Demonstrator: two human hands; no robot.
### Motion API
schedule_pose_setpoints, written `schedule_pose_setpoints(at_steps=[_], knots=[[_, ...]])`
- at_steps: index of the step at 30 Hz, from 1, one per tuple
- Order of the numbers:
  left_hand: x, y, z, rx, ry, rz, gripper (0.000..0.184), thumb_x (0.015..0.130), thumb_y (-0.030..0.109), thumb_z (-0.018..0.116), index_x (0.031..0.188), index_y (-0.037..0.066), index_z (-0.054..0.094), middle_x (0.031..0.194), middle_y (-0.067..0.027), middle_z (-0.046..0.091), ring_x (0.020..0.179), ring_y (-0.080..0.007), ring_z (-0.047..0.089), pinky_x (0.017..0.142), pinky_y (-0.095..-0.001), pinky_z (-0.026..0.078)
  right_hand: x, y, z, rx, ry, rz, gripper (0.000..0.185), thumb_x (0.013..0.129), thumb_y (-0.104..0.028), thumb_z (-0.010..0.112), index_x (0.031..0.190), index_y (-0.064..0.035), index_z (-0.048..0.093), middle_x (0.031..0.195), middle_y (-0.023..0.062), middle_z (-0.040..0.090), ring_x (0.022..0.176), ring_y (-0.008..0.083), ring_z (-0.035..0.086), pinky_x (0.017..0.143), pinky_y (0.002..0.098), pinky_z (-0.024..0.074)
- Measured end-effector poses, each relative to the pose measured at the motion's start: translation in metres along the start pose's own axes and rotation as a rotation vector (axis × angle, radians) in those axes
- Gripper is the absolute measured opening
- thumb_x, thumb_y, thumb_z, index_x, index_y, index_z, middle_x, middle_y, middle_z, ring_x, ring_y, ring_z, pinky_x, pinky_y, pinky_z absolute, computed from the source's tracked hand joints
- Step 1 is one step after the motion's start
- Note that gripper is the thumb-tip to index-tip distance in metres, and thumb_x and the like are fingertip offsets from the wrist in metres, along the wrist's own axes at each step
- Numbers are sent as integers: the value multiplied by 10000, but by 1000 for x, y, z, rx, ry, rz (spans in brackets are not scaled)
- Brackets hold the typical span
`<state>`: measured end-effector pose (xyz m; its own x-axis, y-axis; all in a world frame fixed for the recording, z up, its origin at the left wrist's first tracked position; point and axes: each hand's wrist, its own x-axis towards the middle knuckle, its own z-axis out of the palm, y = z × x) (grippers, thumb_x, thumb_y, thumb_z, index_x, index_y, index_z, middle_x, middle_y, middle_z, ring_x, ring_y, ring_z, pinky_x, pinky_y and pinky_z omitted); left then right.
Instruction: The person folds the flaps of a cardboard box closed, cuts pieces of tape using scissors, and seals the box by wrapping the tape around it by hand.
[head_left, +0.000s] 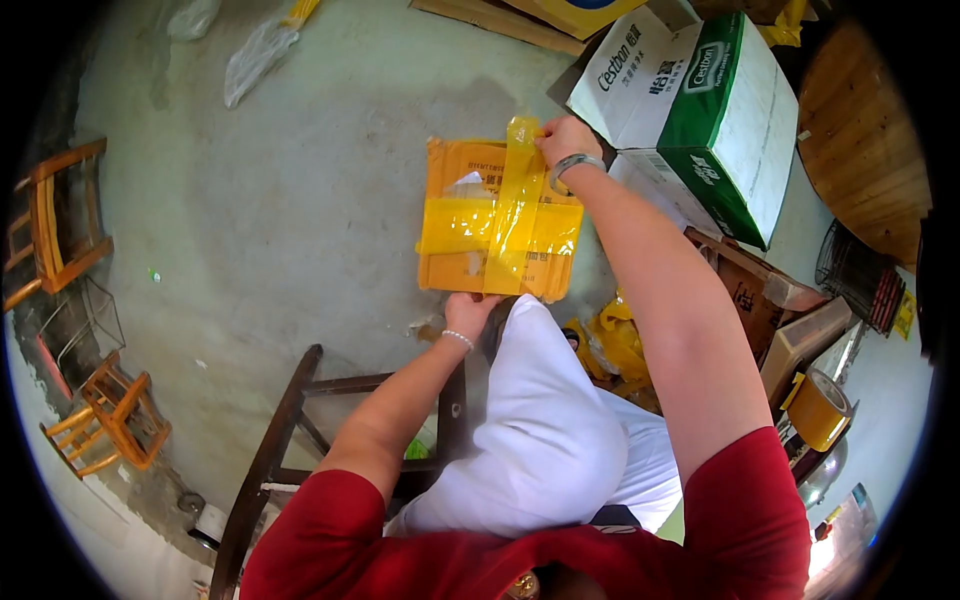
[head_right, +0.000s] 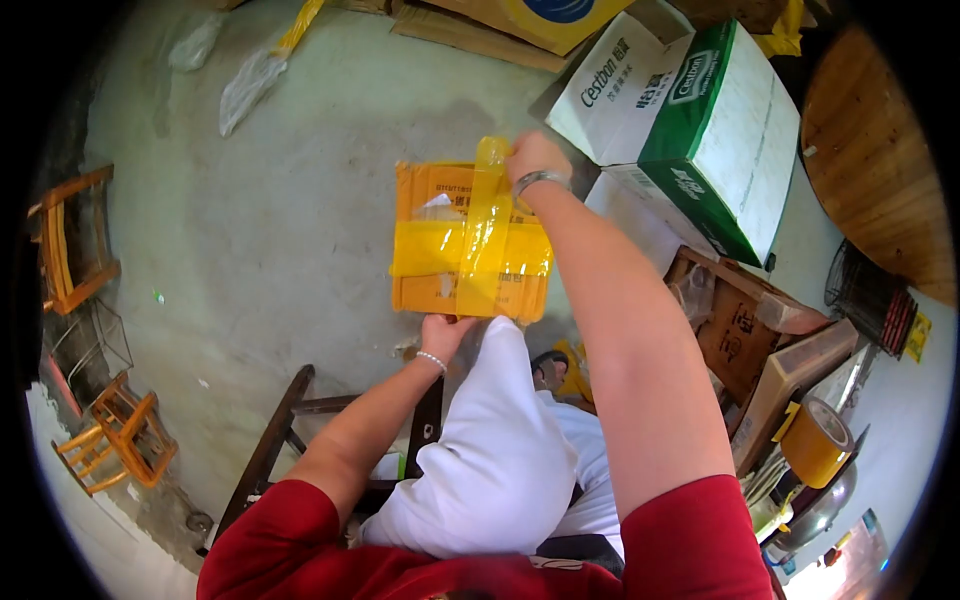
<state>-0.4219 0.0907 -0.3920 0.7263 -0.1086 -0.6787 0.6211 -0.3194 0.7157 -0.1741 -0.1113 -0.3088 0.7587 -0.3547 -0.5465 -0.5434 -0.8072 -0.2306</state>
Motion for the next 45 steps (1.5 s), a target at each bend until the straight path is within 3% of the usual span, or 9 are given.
schedule_pose_setpoints(at_steps=[5,17,20,22,26,29,32,41,45], knots=[[8,-3,8,-20,27,3,292,697,39,702,972,2,609,929,-55,647,815,-139,600,726,-262,472,-3,-15,0,81,17,-117,203,719,-223,589,888,-155,679,900,107,640,844,276,605,743,357,478],[10,-2,3,109,6,91,289,696,91,711,958,10,618,904,-66,656,781,-159,607,705,-273,472,4,-4,9,-50,115,-174,228,725,-222,626,922,-110,660,879,120,636,828,280,601,734,346,474],[14,-12,7,67,50,142,262,728,274,670,890,68,654,854,-109,655,766,-280,618,671,-344,476,1,10,10,93,249,-290,231,746,-190,599,958,-104,633,876,115,625,817,290,595,730,353,474],[7,6,-2,141,-16,107,260,739,275,659,894,66,651,858,-114,654,760,-282,618,665,-344,476,-20,11,6,129,302,-398,236,755,-164,582,978,-91,610,882,109,617,810,298,590,724,359,474],[-2,17,-19,192,-203,71,227,773,151,654,939,0,616,810,-83,652,666,-141,592,620,-279,467,-60,18,2,-41,145,-502,339,725,-100,560,1063,-77,555,1074,66,571,1004,253,522,806,390,437],[3,6,-22,322,-249,59,203,791,137,638,939,0,613,792,-77,648,640,-132,588,596,-266,463,-52,18,18,-24,-5,-428,406,731,-84,511,1136,-109,518,1148,61,541,1088,263,474,920,432,344],[10,-3,-9,-204,-179,-46,177,821,138,604,937,5,609,798,-74,646,652,-139,597,582,-252,467,-48,11,20,-129,-78,-398,438,733,-74,488,1167,-130,504,1172,59,534,1113,260,463,958,475,289],[16,14,-9,-415,-25,-307,151,848,119,555,964,22,558,791,-73,635,654,-162,616,557,-262,490,-13,8,22,-125,-379,-218,451,728,-111,496,1176,-158,508,1196,45,521,1164,249,424,981,531,248],[-3,11,-22,-285,-84,-473,130,846,102,547,939,13,563,770,-67,625,635,-152,602,582,-258,489,-37,4,-11,-10,-221,-235,411,710,-83,497,1115,-132,548,1165,61,529,1162,250,420,978,511,266]])
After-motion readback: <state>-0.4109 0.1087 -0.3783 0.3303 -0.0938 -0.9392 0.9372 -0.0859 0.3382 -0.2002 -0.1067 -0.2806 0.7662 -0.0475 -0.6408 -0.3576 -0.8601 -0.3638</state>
